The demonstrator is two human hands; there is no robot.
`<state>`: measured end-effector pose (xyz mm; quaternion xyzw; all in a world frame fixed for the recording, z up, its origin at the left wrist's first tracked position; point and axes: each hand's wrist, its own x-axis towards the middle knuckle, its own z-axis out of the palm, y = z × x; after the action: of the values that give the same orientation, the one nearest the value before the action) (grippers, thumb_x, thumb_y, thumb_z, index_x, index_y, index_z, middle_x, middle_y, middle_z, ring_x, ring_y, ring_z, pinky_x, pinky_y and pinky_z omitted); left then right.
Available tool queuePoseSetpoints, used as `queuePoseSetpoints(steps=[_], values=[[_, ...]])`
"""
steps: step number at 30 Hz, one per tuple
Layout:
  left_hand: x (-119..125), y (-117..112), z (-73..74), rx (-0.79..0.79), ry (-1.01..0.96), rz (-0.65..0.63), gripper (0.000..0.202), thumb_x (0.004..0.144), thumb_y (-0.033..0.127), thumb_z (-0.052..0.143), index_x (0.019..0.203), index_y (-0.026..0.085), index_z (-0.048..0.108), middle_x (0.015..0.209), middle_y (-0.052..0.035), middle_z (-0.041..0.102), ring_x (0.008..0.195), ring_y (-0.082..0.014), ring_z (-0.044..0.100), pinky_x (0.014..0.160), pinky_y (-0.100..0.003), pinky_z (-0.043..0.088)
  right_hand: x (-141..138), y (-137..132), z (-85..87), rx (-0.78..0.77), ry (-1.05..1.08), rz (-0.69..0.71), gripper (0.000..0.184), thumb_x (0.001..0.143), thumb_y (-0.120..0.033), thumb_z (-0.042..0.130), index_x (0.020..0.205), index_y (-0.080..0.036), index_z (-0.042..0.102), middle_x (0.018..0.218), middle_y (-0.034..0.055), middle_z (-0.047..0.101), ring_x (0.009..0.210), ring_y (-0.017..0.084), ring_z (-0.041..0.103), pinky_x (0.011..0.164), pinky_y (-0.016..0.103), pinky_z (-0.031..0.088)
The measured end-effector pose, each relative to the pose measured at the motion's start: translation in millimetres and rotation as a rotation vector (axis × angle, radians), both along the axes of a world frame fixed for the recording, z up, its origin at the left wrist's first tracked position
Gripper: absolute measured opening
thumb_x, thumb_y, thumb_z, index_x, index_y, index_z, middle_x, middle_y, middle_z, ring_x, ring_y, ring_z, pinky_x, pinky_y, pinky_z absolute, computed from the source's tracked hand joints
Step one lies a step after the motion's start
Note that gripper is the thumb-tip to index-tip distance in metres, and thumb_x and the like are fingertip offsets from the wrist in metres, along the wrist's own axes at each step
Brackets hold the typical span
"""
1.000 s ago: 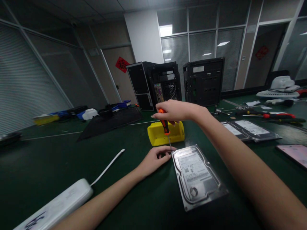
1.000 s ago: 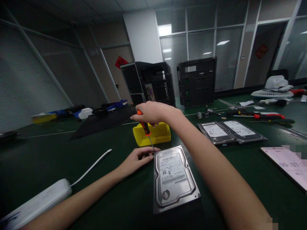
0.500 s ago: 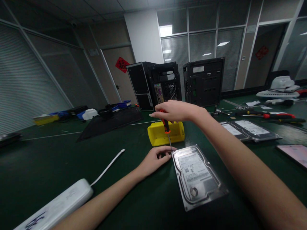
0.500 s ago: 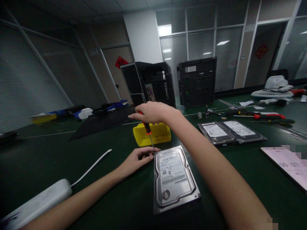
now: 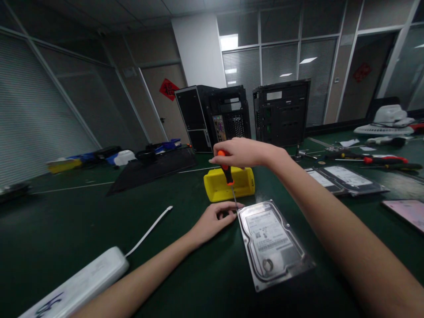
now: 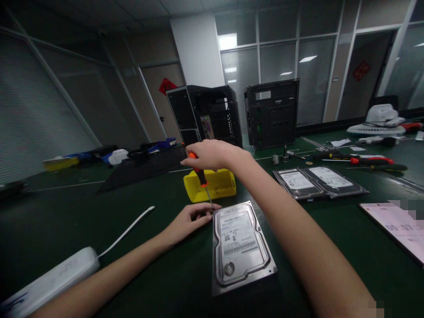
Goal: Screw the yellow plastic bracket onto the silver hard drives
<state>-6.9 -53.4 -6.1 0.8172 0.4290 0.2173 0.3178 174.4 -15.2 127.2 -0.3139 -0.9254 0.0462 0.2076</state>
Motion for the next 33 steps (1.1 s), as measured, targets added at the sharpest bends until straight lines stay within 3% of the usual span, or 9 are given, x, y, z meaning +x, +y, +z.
queuePoseSetpoints(steps=[3, 7, 16, 24, 33], values=[[0.4, -0.5, 0.8, 0.002, 0.001, -0.007, 0.032, 0.082, 0.023, 0.047, 0.112, 0.02, 0.059, 0.09, -0.0017, 0.062, 0.068, -0.0122, 0.045, 0.056, -0.021, 0.029, -0.4, -0.8, 1.1, 0.003, -0.01, -0.02, 0.041, 0.081, -0.051, 0.04, 0.079, -0.014, 0.057, 0.079, 0.0087, 0.064, 0.056, 0.011, 0.053, 0.05, 0.023, 0.034], [1.8, -1.8, 2.9, 0.0, 0.017, 0.013, 0.033, 0.082, 0.025, 0.047, 0.112, 0.019, 0.058, 0.09, -0.0025, 0.062, 0.067, -0.0126, 0.046, 0.055, -0.021, 0.03, -1.5, -1.3, 0.0, -0.098, -0.003, 0.008, 0.046, 0.081, -0.056, 0.036, 0.081, -0.014, 0.054, 0.073, 0.0074, 0.064, 0.051, 0.011, 0.054, 0.047, 0.022, 0.036], [3.8, -4.6, 6.3, -0.013, 0.001, 0.01, 0.033, 0.082, 0.025, 0.046, 0.112, 0.018, 0.059, 0.09, -0.0033, 0.061, 0.069, -0.0135, 0.046, 0.056, -0.021, 0.03, -6.3, -3.7, -1.1, -0.163, 0.018, 0.126, 0.025, 0.087, -0.03, 0.033, 0.082, -0.013, 0.051, 0.066, 0.0057, 0.061, 0.05, 0.011, 0.056, 0.047, 0.02, 0.04], [3.9, -4.6, 6.3, -0.015, 0.003, 0.015, 0.032, 0.082, 0.025, 0.046, 0.111, 0.019, 0.059, 0.087, -0.0025, 0.061, 0.068, -0.0131, 0.045, 0.054, -0.021, 0.029, -5.2, -4.2, 0.1, -0.199, 0.045, 0.163, 0.03, 0.085, -0.043, 0.038, 0.083, -0.015, 0.049, 0.072, 0.0047, 0.06, 0.053, 0.01, 0.056, 0.051, 0.02, 0.043], [2.3, -2.4, 3.0, -0.004, 0.002, -0.001, 0.032, 0.082, 0.024, 0.046, 0.112, 0.019, 0.059, 0.086, -0.0019, 0.06, 0.066, -0.0118, 0.043, 0.053, -0.02, 0.027, -6.4, -2.8, 0.3, -0.188, 0.057, 0.175, 0.033, 0.082, -0.044, 0.044, 0.076, -0.013, 0.051, 0.065, 0.0041, 0.06, 0.048, 0.009, 0.055, 0.046, 0.019, 0.042]])
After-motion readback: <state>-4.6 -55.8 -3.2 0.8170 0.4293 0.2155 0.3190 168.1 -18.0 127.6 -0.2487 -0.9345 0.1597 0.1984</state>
